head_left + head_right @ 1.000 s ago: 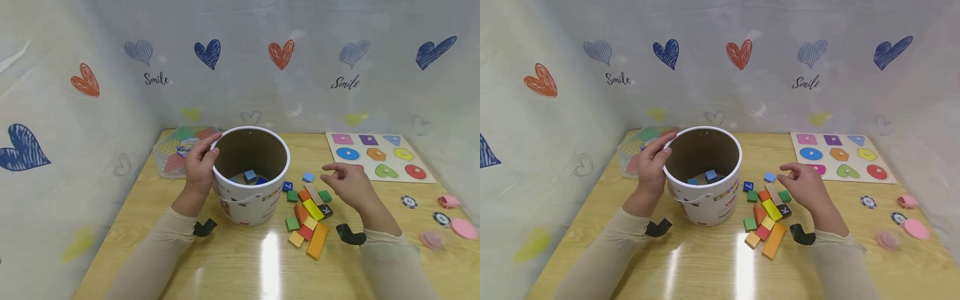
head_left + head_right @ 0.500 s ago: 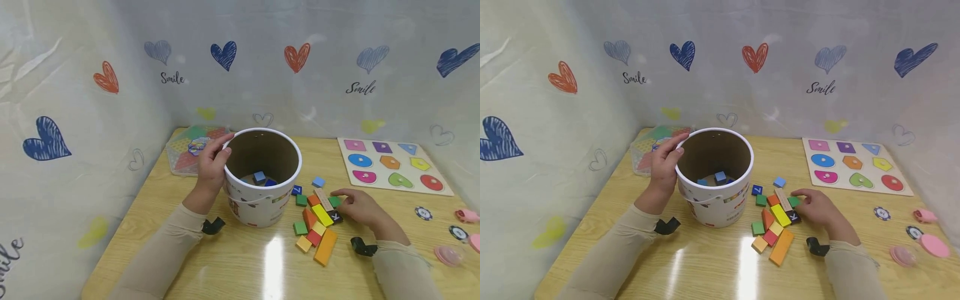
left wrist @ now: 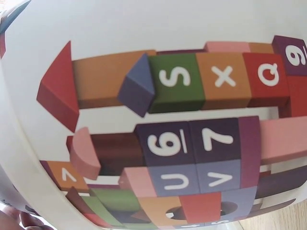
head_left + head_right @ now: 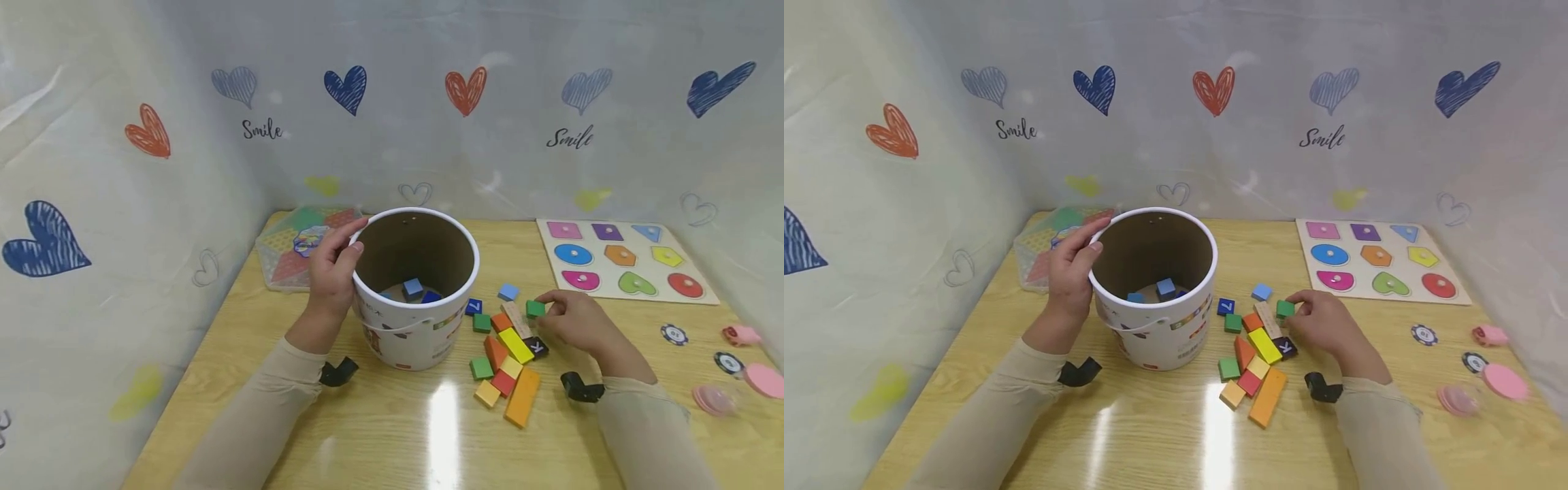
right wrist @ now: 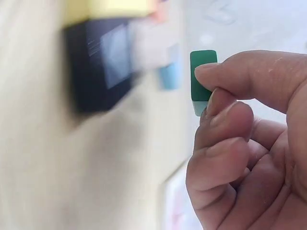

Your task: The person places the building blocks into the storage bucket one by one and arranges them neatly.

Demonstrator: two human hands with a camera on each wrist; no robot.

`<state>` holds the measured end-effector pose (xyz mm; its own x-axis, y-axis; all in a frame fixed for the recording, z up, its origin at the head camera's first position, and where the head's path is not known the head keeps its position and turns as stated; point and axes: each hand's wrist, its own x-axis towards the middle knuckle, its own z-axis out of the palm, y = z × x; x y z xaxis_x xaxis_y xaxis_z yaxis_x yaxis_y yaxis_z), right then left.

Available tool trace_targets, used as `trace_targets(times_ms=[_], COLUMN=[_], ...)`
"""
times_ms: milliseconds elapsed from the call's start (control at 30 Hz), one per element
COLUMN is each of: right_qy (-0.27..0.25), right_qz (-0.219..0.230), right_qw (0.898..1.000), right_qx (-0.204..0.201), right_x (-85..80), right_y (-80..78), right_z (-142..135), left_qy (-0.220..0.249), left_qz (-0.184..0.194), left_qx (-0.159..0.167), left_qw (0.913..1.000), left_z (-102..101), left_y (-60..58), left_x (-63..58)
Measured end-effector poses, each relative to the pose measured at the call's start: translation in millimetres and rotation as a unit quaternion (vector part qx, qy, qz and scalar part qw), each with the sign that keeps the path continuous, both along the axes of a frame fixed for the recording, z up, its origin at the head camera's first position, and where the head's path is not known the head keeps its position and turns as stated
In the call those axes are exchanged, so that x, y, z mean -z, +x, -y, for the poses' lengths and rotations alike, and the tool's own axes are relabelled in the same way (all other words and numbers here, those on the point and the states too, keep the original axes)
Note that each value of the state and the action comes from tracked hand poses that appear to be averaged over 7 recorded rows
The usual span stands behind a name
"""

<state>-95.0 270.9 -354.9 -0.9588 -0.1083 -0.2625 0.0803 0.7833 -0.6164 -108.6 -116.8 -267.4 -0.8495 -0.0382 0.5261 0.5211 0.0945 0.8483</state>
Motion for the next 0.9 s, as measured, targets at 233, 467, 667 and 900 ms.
trace_targets(times_ms=[233,467,667,900], right_qy=[-0.055,-0.114,-0.160,-0.177], right_qz=[-0.036,-0.083,-0.099,-0.076], right_qw=[0.998,0.989,0.980,0.978], right_qx=[-0.020,-0.035,-0.065,-0.078], right_x=[-60.7,-119.6,-147.3,-150.1], right_y=[2.4,12.4,10.9,4.4], right_z=[35,68,98,124], left_qy=[0.004,0.005,0.006,0.000], left_qz=[0.007,-0.007,-0.006,-0.008], left_qx=[0.004,0.001,-0.001,-0.002], left_qw=[1.0000,1.0000,1.0000,1.0000], left_z=[1,-1,0,0], left_y=[1.9,-0.9,-0.1,0.8], left_x=[-0.4,1.6,3.0,1.3])
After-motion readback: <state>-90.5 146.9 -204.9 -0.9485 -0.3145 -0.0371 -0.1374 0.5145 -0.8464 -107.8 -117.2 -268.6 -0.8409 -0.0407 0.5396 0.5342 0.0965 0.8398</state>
